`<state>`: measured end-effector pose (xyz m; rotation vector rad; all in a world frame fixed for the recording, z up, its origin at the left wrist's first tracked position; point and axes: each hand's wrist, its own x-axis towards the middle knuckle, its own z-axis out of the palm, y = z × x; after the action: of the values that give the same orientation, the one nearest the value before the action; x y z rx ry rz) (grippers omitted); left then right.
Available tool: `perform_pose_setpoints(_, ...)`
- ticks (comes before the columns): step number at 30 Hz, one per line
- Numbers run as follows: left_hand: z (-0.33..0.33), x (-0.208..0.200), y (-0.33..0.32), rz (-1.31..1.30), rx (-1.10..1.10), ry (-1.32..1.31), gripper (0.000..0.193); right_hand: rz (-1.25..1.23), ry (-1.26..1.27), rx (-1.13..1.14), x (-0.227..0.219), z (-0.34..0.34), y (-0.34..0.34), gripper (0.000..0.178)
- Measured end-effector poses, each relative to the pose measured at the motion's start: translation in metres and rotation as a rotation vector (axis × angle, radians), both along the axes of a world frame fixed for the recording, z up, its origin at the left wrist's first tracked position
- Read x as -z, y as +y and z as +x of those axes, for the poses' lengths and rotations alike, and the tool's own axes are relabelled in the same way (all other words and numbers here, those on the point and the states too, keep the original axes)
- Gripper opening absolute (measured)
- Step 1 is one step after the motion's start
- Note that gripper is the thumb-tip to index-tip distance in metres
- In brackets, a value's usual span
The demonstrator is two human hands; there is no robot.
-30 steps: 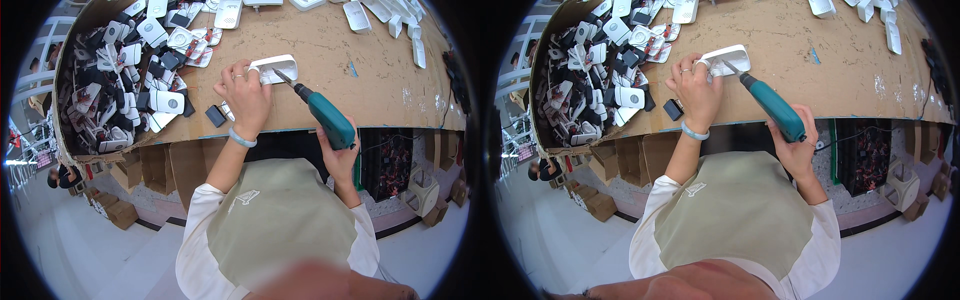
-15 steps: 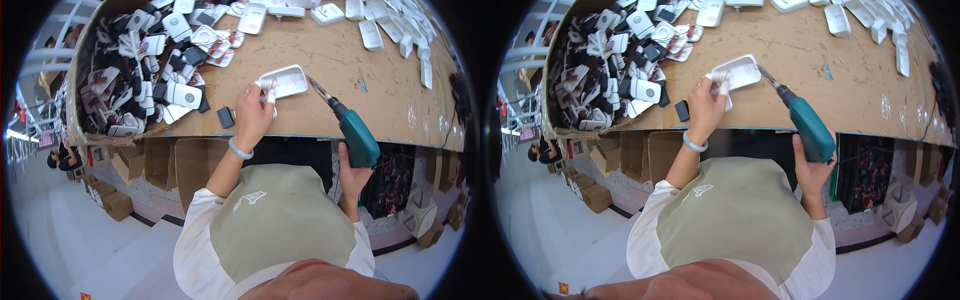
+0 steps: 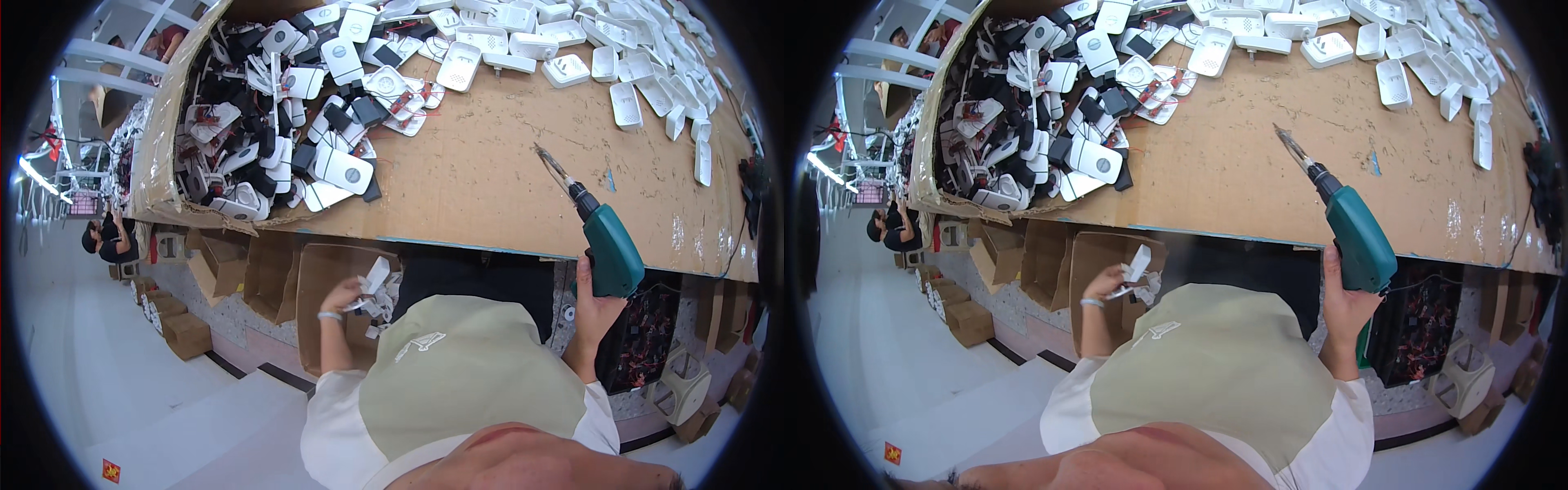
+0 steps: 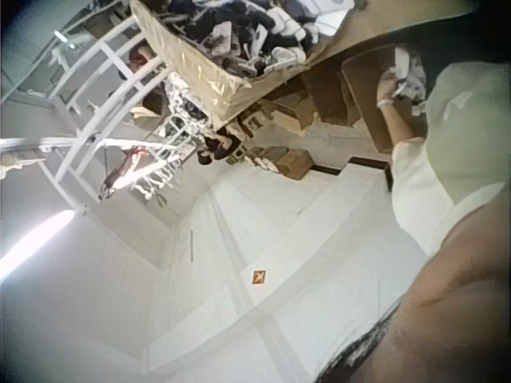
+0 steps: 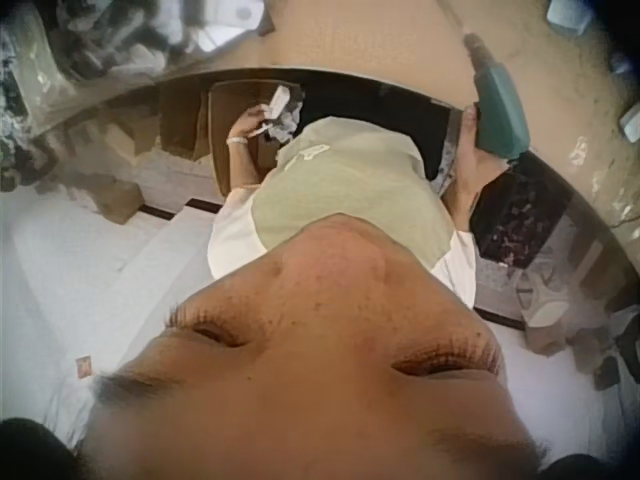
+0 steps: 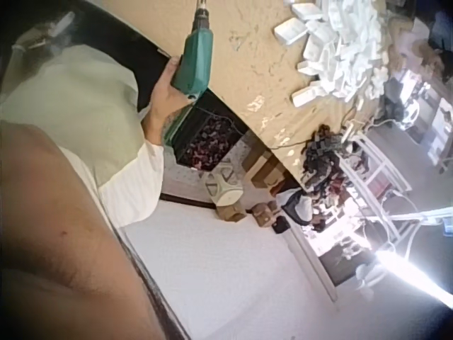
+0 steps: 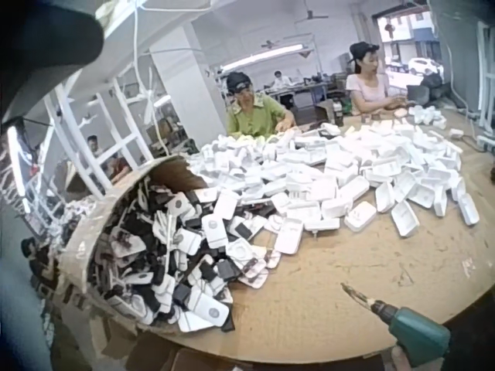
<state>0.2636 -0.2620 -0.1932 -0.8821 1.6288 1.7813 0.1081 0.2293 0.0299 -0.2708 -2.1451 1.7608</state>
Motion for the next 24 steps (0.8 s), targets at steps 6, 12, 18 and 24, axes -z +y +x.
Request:
perform_pose_setpoints(6, 0.103, 0.205, -0.008, -0.812, 0.353, -0.337, 0.048, 0.034, -0.017, -0.121, -0.018, -0.008, -0.011, 0.027)
perform_pose_setpoints(12, -0.062, -0.012, 0.069, -0.667, 1.053, -0.197, 0.045, 0.068, 0.029, -0.020, -0.013, -0.002, -0.007, 0.025)
perform_pose_setpoints(18, -0.235, -0.260, 0.177, -0.932, 0.696, 1.111, 0.024, 0.129, 0.046, 0.063, -0.012, -0.015, -0.001, 0.024)
perform_pose_setpoints(24, -0.407, -0.184, 0.208, -1.627, 0.503, 1.282, 0.014, 0.148, 0.037, 0.097, -0.009, -0.007, 0.007, 0.025)
